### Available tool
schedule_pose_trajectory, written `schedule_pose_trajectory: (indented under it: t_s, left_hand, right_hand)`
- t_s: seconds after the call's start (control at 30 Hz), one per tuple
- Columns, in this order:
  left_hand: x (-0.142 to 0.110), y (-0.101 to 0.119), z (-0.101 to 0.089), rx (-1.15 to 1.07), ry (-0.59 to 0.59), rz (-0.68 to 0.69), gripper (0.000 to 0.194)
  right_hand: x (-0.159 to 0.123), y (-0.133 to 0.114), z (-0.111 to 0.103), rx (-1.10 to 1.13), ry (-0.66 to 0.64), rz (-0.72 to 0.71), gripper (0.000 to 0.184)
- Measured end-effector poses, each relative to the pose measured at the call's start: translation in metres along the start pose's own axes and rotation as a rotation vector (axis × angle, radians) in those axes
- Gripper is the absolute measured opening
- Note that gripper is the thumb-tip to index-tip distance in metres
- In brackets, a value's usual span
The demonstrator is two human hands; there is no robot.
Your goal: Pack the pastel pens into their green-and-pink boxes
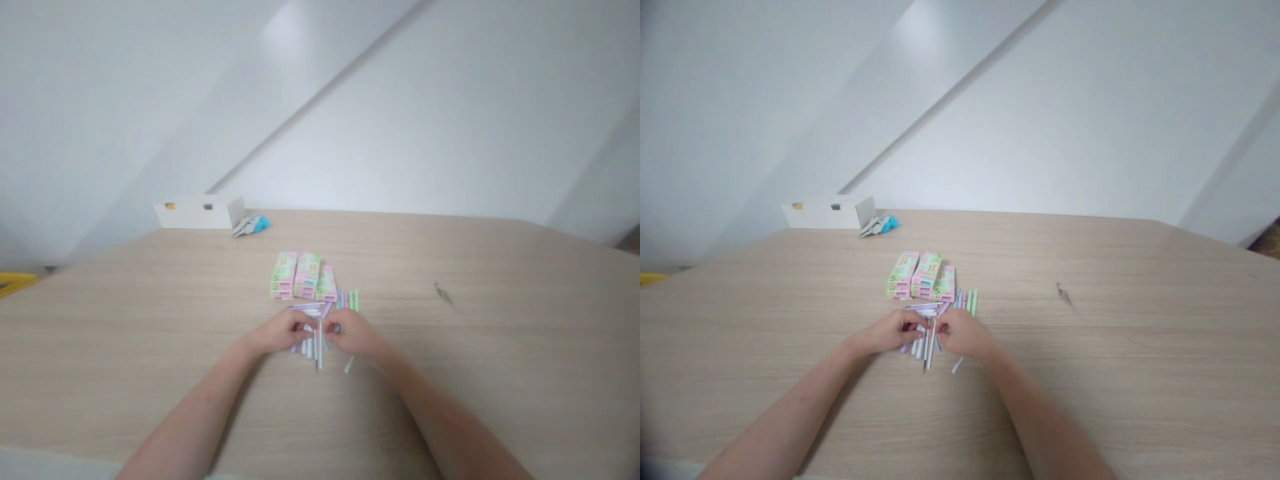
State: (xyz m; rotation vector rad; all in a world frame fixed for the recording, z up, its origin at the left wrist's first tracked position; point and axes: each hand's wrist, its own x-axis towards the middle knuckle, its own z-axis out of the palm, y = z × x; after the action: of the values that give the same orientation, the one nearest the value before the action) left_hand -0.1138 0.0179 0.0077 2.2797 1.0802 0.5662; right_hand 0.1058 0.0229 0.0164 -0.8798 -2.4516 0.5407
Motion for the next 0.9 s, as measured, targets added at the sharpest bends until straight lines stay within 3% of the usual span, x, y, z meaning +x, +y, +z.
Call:
schedule_pose_trajectory:
  t_s: [0.27,0.53,0.63,0.77,0.9]
  left_hand:
    - [0.0,-0.001,0.0,0.011,-0.001,0.005,0.02]
    - [0.0,0.001,0.0,0.012,0.004,0.004,0.02]
    - [0.0,-0.001,0.001,0.014,0.014,-0.006,0.021]
    - [0.0,-0.003,0.002,0.023,0.053,-0.027,0.026]
    - [0.0,-0.003,0.001,0.05,0.172,-0.043,0.025]
  right_hand:
    - [-0.001,-0.002,0.005,0.019,-0.099,-0.04,0.008]
    - [0.001,-0.004,0.009,-0.074,-0.016,-0.053,0.009]
    - [0.002,0.0,0.001,-0.019,0.043,0.044,0.014]
    - [0.003,0.014,-0.012,-0.146,0.27,0.34,0.023]
    - [0.001,0.028,-0.016,-0.205,0.276,0.427,0.025]
